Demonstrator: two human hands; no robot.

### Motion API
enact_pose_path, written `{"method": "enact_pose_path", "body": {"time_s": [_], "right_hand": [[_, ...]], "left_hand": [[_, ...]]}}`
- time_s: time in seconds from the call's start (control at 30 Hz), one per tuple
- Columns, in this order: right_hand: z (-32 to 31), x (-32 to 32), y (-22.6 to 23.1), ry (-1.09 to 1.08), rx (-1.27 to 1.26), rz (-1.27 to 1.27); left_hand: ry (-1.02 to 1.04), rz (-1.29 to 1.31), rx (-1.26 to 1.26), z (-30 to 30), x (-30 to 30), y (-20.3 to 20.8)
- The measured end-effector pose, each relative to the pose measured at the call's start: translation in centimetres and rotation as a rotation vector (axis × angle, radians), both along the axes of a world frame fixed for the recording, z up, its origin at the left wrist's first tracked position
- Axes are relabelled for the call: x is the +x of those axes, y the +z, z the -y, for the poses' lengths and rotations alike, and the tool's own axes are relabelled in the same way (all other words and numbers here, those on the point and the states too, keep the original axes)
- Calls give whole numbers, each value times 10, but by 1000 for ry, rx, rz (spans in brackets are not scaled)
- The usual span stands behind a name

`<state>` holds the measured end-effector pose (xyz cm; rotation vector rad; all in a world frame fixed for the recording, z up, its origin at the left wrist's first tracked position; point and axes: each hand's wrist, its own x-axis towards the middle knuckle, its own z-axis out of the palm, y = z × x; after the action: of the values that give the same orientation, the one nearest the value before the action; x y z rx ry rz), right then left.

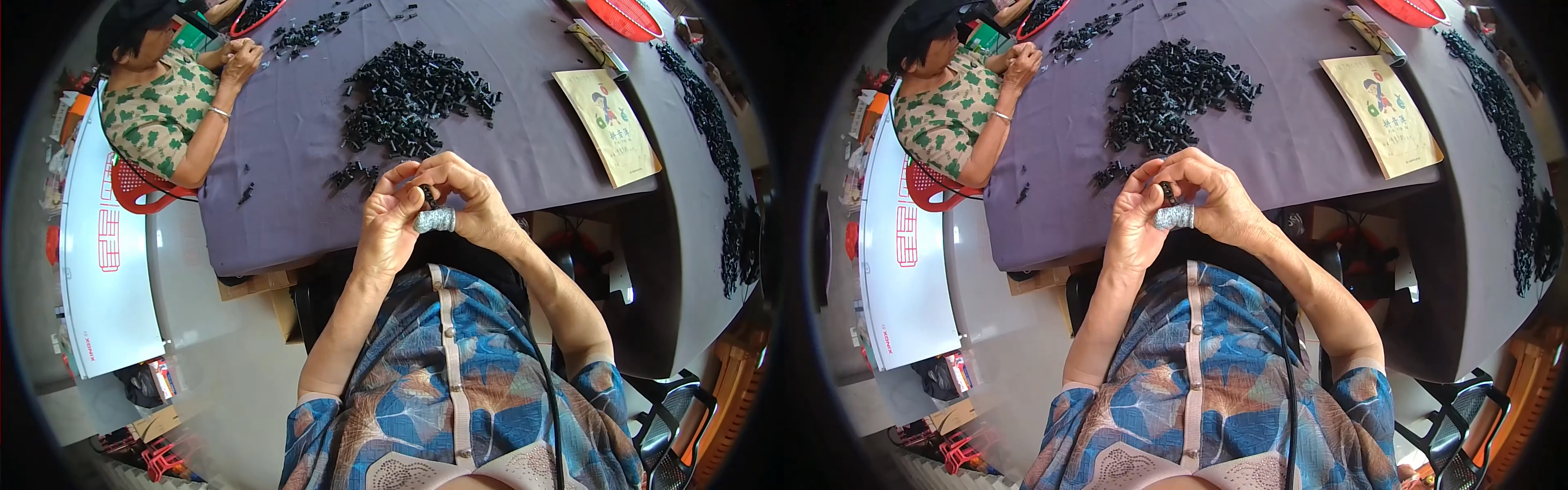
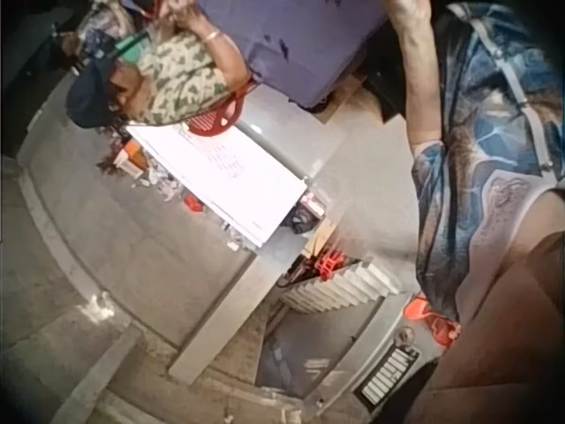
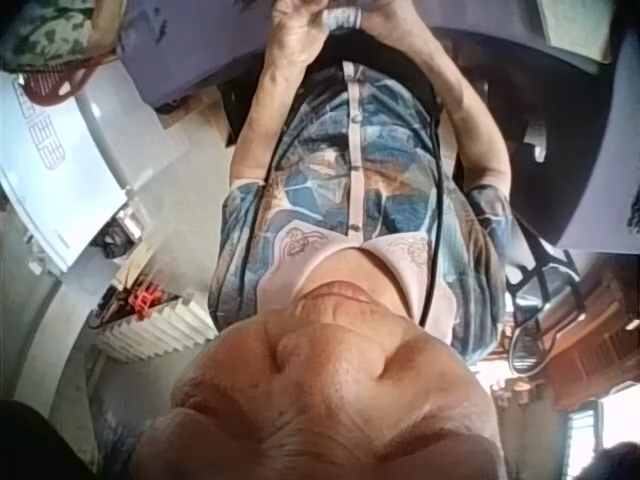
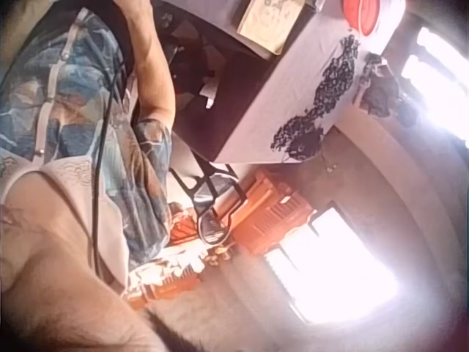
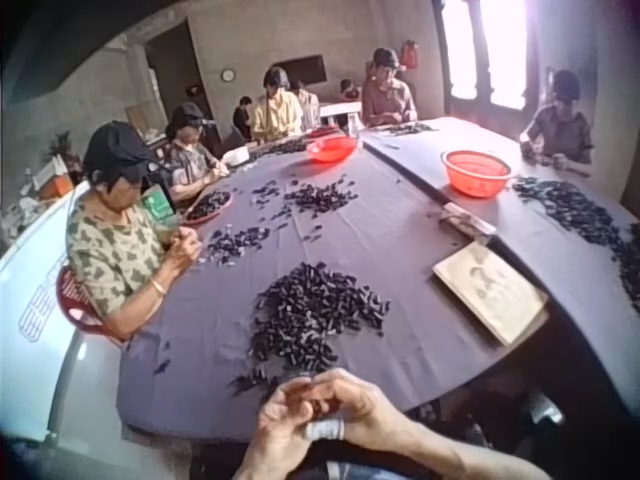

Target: Inspecting and sorting small black plastic components into a small container at a workshop table.

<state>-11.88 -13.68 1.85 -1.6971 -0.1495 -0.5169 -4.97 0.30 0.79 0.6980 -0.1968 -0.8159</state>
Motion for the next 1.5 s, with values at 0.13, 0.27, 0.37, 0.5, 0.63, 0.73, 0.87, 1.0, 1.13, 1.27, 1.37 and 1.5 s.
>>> {"method": "enact_pose_path", "body": {"time_s": [0.13,0.27,0.37,0.5,0.63,0.73,0.87,1.0,1.13,1.27,1.37,1.5], "right_hand": [[2,-2,1,52,14,-23],[2,-3,0,60,10,-12],[2,-4,2,58,-11,-25],[1,-3,3,41,-43,-14],[2,-2,-3,32,-51,-18],[1,-1,-6,35,-52,-47],[0,-2,-8,54,-4,-89],[-2,-1,-5,55,37,-75],[-5,2,-10,-3,9,-25],[0,1,-6,-52,-202,-15],[16,0,-4,-186,-280,-102],[32,4,-15,-339,-547,-43]], "left_hand": [[-22,-11,-20,0,-3,2],[-8,-32,-4,0,-4,2],[-16,-15,-1,-2,-4,-1],[-33,-27,-24,-2,-5,0],[-14,-49,-11,1,-8,0],[-21,-64,19,-3,-7,-7],[-39,-76,28,-4,-10,-5],[-84,-110,-52,-4,-7,-11],[2,-90,25,-1,-8,-2],[141,133,217,-8,7,-3],[399,483,505,-21,20,2],[495,1179,941,-44,48,-1]]}}
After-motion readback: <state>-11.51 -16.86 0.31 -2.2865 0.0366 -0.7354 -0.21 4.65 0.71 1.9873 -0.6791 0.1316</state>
